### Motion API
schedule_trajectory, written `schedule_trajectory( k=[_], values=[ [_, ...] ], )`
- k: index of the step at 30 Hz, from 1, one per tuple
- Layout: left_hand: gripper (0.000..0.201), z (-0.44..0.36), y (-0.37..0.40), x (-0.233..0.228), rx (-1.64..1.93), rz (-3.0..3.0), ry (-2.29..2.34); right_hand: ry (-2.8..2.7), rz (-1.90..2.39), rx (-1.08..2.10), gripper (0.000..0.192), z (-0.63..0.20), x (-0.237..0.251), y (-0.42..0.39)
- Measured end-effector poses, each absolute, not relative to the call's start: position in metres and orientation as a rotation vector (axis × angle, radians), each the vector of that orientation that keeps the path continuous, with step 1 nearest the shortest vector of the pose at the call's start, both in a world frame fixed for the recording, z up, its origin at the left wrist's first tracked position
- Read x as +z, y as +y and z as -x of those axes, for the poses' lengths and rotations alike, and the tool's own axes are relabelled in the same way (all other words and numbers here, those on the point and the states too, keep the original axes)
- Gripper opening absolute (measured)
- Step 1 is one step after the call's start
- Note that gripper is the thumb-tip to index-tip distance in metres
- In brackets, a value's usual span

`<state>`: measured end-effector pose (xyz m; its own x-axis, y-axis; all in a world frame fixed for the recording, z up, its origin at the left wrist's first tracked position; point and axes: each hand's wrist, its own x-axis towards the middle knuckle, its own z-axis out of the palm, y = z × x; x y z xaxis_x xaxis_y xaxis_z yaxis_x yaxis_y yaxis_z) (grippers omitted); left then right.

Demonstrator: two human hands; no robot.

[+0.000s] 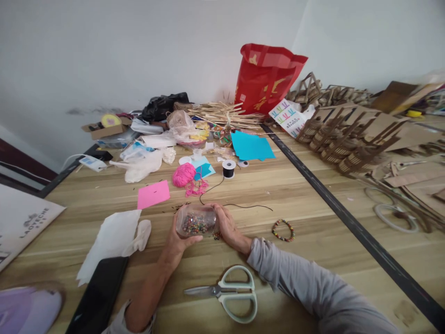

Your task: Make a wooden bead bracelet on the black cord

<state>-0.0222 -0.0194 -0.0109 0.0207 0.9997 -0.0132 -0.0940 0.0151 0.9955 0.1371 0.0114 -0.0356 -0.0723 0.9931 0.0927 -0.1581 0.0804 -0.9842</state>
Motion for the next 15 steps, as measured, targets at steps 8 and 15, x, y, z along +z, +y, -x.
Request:
schedule_trajectory(
  k=[8, 15],
  values=[
    [0.084, 0.008, -0.021, -0.019, 1.288, -1.037, 1.129, -1.192, 1.035, 1.26, 0.042, -0.138, -0.032, 0.011],
    [0.082, 0.004, -0.023, -0.014, 1.299, -1.042, 1.149, -1.17, 1.052, 1.259, 0.042, -0.138, -0.028, 0.01]
  ],
)
